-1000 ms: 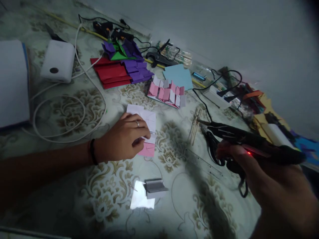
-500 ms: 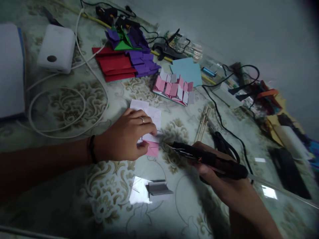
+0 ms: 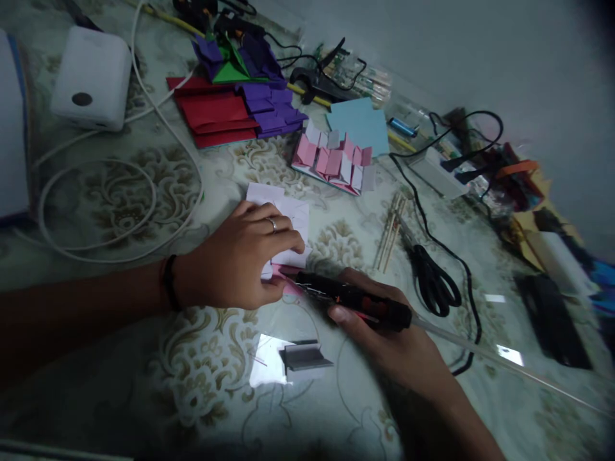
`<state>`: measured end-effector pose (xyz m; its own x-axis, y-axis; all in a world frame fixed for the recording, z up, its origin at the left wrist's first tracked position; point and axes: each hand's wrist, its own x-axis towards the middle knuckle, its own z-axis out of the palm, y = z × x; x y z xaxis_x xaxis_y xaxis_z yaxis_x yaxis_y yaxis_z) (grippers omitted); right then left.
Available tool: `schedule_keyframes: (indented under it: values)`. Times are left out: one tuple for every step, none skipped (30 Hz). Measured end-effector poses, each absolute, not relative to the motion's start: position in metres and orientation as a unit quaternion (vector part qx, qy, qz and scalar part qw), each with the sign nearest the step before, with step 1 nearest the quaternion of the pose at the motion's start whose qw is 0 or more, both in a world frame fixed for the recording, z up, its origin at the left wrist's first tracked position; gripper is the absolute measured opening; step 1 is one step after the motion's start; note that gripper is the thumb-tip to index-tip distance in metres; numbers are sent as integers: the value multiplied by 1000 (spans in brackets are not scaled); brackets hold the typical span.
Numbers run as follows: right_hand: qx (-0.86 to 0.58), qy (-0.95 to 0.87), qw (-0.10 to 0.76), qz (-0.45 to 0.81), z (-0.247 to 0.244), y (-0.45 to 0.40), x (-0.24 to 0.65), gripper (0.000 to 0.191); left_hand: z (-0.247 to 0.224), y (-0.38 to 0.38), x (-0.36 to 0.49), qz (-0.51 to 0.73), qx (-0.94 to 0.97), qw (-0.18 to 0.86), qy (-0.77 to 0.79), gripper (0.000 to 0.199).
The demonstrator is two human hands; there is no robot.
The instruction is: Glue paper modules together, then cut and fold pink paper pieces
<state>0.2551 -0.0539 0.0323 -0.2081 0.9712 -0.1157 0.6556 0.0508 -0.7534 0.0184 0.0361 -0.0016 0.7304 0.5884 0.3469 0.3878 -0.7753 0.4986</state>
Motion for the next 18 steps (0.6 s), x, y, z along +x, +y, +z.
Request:
schedule_keyframes:
  values:
    - [-588,-693,218,356,32,-54,254,34,-2,36,18,250,909,199,268,31]
    - [-588,-695,216,354,32,-53,253,33,-2,36,18,250,909,198,268,31]
    - [-588,-695,216,352,33,-53,252,31,-2,36,18,249,909,198,269,31]
    - [-588,-696,216,351,33,-53,251,30,-2,36,18,248,909,199,270,30]
    - [-587,-697,218,350,33,-53,251,30,-2,36,18,247,909,200,270,30]
    - [-588,-698,218,347,33,-53,250,29,-2,36,18,247,909,201,270,30]
    - [-588,-699,218,344,33,-53,249,29,-3,36,18,248,909,201,269,30]
    - [-587,-702,219,340,32,-54,249,30,-3,36,18,250,909,200,268,31]
    - [-586,-704,218,336,32,-54,249,29,-3,37,18,252,909,198,267,31]
    - [-586,-706,217,334,31,-54,249,28,-4,37,18,253,910,195,265,32]
    - [-586,-707,218,331,30,-54,249,27,-4,37,18,255,910,193,264,32]
    - [-585,-708,221,328,30,-54,249,27,-4,38,18,255,910,193,263,33]
    - [-584,-708,224,327,30,-54,249,26,-4,38,18,254,911,193,263,33]
    - [-582,-709,225,328,30,-54,249,27,-3,38,18,251,911,196,263,33]
    - [-580,-711,225,329,31,-53,248,27,-3,38,18,248,911,198,265,33]
    - [-578,-712,226,329,31,-53,248,28,-3,38,19,245,910,201,266,32]
    - [-576,-714,224,329,32,-52,248,29,-2,38,19,243,910,202,268,32]
    - [-575,-715,221,330,32,-52,248,29,-2,38,19,242,910,203,269,32]
